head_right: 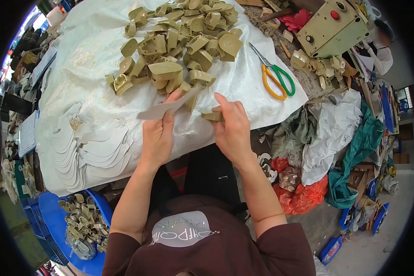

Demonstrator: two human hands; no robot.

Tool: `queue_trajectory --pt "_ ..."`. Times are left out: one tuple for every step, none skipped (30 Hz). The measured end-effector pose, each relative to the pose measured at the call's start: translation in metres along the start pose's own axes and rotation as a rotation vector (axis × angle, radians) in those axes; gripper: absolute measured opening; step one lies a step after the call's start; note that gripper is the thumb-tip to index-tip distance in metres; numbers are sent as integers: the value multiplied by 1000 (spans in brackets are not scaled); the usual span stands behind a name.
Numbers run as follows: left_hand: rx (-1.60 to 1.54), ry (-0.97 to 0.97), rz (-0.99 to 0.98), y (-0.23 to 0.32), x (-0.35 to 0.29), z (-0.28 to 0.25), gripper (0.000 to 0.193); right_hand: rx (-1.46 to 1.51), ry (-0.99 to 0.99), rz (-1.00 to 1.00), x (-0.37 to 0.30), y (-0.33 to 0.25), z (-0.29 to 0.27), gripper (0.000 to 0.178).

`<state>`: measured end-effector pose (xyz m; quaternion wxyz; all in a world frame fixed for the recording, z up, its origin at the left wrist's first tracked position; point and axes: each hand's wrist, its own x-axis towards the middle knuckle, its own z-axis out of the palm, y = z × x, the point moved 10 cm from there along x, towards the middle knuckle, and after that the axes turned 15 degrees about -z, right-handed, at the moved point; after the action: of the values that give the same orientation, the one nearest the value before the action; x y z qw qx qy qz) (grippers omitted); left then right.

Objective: The person repeatedly picks up beige plastic components and white curved inserts from a table, fits the inserts into the components, and places the assembled units into a pile. The person handles the items one at a time throughout the clip.

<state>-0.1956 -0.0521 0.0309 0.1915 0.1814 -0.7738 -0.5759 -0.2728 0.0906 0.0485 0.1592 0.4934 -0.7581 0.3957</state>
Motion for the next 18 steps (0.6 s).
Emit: queue_trajectory --pt "-95 -24 -49 -7 1 -2 39 -69 75 -18 0 1 -9 40" --pt "-168 -14 -87 -11 2 -4 35 -138 150 -36 1 4 -17 40" --pt "-243 -6 -127 -12 1 -7 34 -211 227 -52 2 5 -26 40" --pt "-326 33 -128 -15 3 -11 37 -206 210 -74 6 5 -24 37" --pt "-409 74 -129 -17 3 -15 40 -200 84 -92 11 3 -9 36" --pt "-478 86 -168 -21 3 -17 41 -197 -42 -111 15 1 8 35" --pt "-546 100 -208 -24 -1 -20 41 -192 -168 -129 17 -1 22 35" --pt "-614 115 -247 -28 -6 -25 41 -201 -260 -217 18 -14 24 32" --pt "-704 80 -264 -30 -11 -26 40 -179 -276 -194 15 -9 25 33" --pt "-794 46 -280 -32 -16 -29 39 -157 -292 -171 11 -2 25 33" --pt "-883 12 -295 -33 -22 -31 37 -135 -308 -148 8 2 25 34" --pt "-932 -5 -330 -35 -28 -33 37 -28 -232 -32 7 9 18 34" --pt "-981 -22 -364 -36 -35 -36 37 78 -155 84 4 11 11 35" --pt "-1030 -39 -398 -38 -41 -36 37 183 -78 200 0 16 4 36" --pt "-1037 -22 -413 -40 -48 -40 37 139 -98 173 1 11 3 35" --pt "-1044 -5 -428 -43 -54 -43 36 95 -117 146 1 8 0 35" --pt "-1052 11 -443 -45 -60 -46 36 50 -137 119 1 5 -4 35" --pt "-1062 13 -443 -45 -65 -50 36 -113 -163 -37 7 -10 -8 36"
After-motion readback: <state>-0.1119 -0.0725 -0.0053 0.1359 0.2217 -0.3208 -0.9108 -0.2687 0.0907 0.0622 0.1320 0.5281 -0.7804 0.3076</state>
